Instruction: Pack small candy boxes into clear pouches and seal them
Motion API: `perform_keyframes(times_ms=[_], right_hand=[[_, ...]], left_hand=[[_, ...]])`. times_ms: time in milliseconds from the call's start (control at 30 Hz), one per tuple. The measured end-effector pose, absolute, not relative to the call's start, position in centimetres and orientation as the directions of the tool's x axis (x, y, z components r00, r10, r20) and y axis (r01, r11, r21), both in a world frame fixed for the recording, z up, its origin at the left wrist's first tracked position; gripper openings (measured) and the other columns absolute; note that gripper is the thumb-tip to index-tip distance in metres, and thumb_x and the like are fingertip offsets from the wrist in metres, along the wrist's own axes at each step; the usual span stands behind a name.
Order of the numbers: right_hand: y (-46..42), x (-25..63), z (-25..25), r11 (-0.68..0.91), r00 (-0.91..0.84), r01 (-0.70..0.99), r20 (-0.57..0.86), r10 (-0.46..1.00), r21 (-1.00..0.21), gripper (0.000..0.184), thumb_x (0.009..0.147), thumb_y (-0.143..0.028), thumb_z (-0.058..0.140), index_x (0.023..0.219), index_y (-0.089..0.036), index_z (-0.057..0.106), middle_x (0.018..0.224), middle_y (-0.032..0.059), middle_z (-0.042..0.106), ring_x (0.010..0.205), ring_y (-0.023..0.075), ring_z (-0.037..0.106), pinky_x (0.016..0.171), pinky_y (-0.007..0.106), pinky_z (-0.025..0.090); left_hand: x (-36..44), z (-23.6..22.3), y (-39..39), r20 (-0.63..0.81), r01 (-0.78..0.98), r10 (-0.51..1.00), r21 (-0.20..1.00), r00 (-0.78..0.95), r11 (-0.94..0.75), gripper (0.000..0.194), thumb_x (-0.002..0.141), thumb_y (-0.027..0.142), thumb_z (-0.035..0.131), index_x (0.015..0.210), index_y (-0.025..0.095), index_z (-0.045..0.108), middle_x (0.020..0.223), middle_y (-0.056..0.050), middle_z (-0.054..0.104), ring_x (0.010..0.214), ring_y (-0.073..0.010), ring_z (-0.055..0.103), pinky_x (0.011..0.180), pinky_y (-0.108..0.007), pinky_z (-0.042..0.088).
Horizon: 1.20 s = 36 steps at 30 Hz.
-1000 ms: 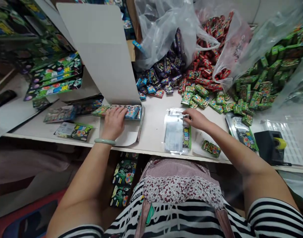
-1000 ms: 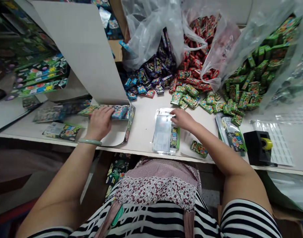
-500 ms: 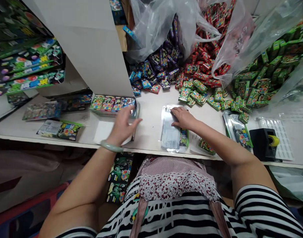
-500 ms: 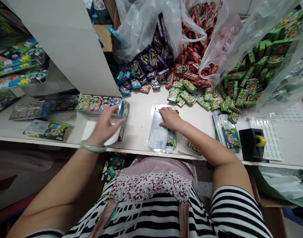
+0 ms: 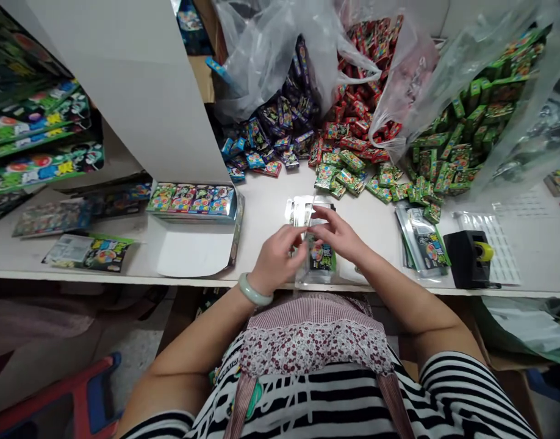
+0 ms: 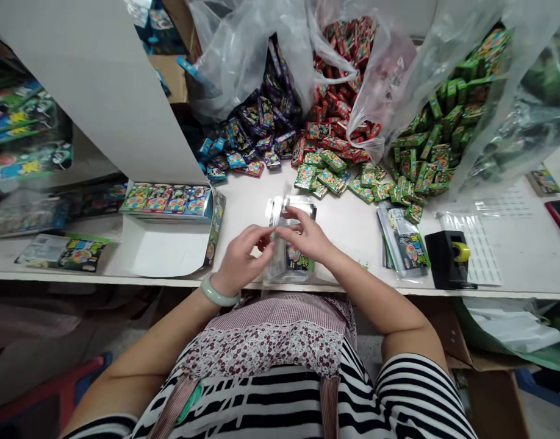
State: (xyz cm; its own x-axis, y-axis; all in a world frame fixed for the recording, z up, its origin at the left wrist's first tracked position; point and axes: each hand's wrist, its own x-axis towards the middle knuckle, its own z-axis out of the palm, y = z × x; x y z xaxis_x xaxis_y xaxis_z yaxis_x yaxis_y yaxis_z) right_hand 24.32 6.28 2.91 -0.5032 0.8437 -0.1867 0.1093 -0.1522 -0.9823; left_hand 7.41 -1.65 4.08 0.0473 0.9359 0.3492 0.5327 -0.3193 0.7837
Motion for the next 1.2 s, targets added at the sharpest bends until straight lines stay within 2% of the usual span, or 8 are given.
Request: perform_keyframes(times_ms=[67, 167, 333, 467, 600, 733, 867, 1200], right_hand=[[5.7, 24.7, 3.4, -0.215, -0.439, 0.018, -0.201, 0.876, -0.977, 0.043, 0.077, -0.047, 0.065, 0.113, -0.024, 0.057, 0.119, 0.0061, 0.062, 0.086, 0.0166, 0.064, 0.06, 0.027, 0.054], [5.9, 26.1, 3.3, -0.279, -0.345, -0.053, -0.245, 0.906, -0.959, 0.027, 0.076, -0.043, 0.063, 0.094, -0.023, 0.06, 0.098, 0.0027, 0.066, 0.076, 0.014, 0.062, 0.056, 0.025, 0.051], [5.9, 27.9, 1.2, -0.341, -0.456, 0.105, -0.35, 0.818, -0.934, 0.034, 0.076, -0.038, 0.069, 0.104, -0.022, 0.061, 0.109, 0.0066, 0.068, 0.09, 0.016, 0.065, 0.074, 0.031, 0.054], [5.4, 27.5, -1.1, -0.16, -0.469, 0.28, -0.28, 0.838, -0.947, 0.036, 0.074, -0.029, 0.071, 0.107, -0.02, 0.061, 0.108, 0.0072, 0.068, 0.089, 0.0156, 0.064, 0.086, 0.035, 0.052], [5.8, 27.7, -2.0, -0.207, -0.435, 0.313, -0.334, 0.836, -0.927, 0.029, 0.083, -0.032, 0.062, 0.109, -0.02, 0.059, 0.104, 0.0054, 0.067, 0.082, 0.0146, 0.065, 0.069, 0.029, 0.053], [6.3, 28.1, -2.0, -0.246, -0.418, 0.333, -0.376, 0.827, -0.91, 0.027, 0.081, -0.036, 0.064, 0.103, -0.02, 0.061, 0.098, 0.0027, 0.067, 0.074, 0.012, 0.063, 0.061, 0.025, 0.049], [6.4, 28.4, -2.2, -0.222, -0.332, 0.278, -0.31, 0.891, -0.935, 0.031, 0.077, -0.04, 0.067, 0.1, -0.02, 0.063, 0.092, 0.0005, 0.067, 0.07, 0.0102, 0.058, 0.061, 0.024, 0.047], [6.5, 29.1, -1.3, -0.426, -0.361, 0.068, -0.42, 0.832, -0.902, 0.036, 0.067, -0.041, 0.074, 0.094, -0.021, 0.064, 0.09, 0.0014, 0.069, 0.075, 0.0121, 0.061, 0.065, 0.025, 0.048]], left_hand=[[8.9, 4.9, -1.7, 0.412, 0.562, 0.892, 0.7, 0.184, -0.439, 0.026, 0.09, 0.021, 0.059, 0.116, 0.018, 0.062, 0.087, -0.005, 0.063, 0.081, -0.0171, 0.059, 0.075, -0.032, 0.05], [9.2, 4.4, -1.2, 0.416, 0.501, 0.88, 0.724, 0.23, -0.473, 0.028, 0.091, 0.028, 0.064, 0.117, 0.019, 0.061, 0.097, -0.007, 0.066, 0.09, -0.0185, 0.062, 0.082, -0.035, 0.052], [5.3, 1.1, 0.0, 0.27, 0.546, 0.954, 0.783, 0.134, -0.298, 0.037, 0.089, 0.027, 0.063, 0.126, 0.021, 0.057, 0.117, -0.01, 0.062, 0.106, -0.0212, 0.062, 0.093, -0.039, 0.053], [3.6, -0.4, 1.0, 0.099, 0.676, 0.893, 0.618, 0.439, -0.401, 0.066, 0.084, 0.024, 0.067, 0.145, 0.02, 0.041, 0.151, -0.017, 0.042, 0.144, -0.0313, 0.035, 0.119, -0.052, 0.03], [4.1, -0.2, 3.6, -0.16, 0.739, 0.776, 0.466, 0.61, -0.486, 0.092, 0.076, 0.025, 0.074, 0.154, 0.023, 0.024, 0.163, -0.015, 0.024, 0.152, -0.0375, 0.013, 0.12, -0.059, 0.016], [5.2, 0.3, 6.8, -0.296, 0.738, 0.679, 0.347, 0.671, -0.578, 0.101, 0.064, 0.03, 0.082, 0.15, 0.02, 0.029, 0.156, -0.019, 0.035, 0.146, -0.0405, 0.024, 0.116, -0.058, 0.019], [5.7, 0.7, 8.4, -0.315, 0.73, 0.661, 0.214, 0.681, -0.649, 0.083, 0.059, 0.034, 0.082, 0.133, 0.017, 0.049, 0.132, -0.017, 0.053, 0.125, -0.0374, 0.044, 0.111, -0.052, 0.026], [6.8, 1.7, 8.9, -0.355, 0.756, 0.678, 0.162, 0.644, -0.634, 0.065, 0.058, 0.023, 0.079, 0.117, 0.009, 0.056, 0.119, -0.02, 0.058, 0.112, -0.0371, 0.052, 0.095, -0.045, 0.041]])
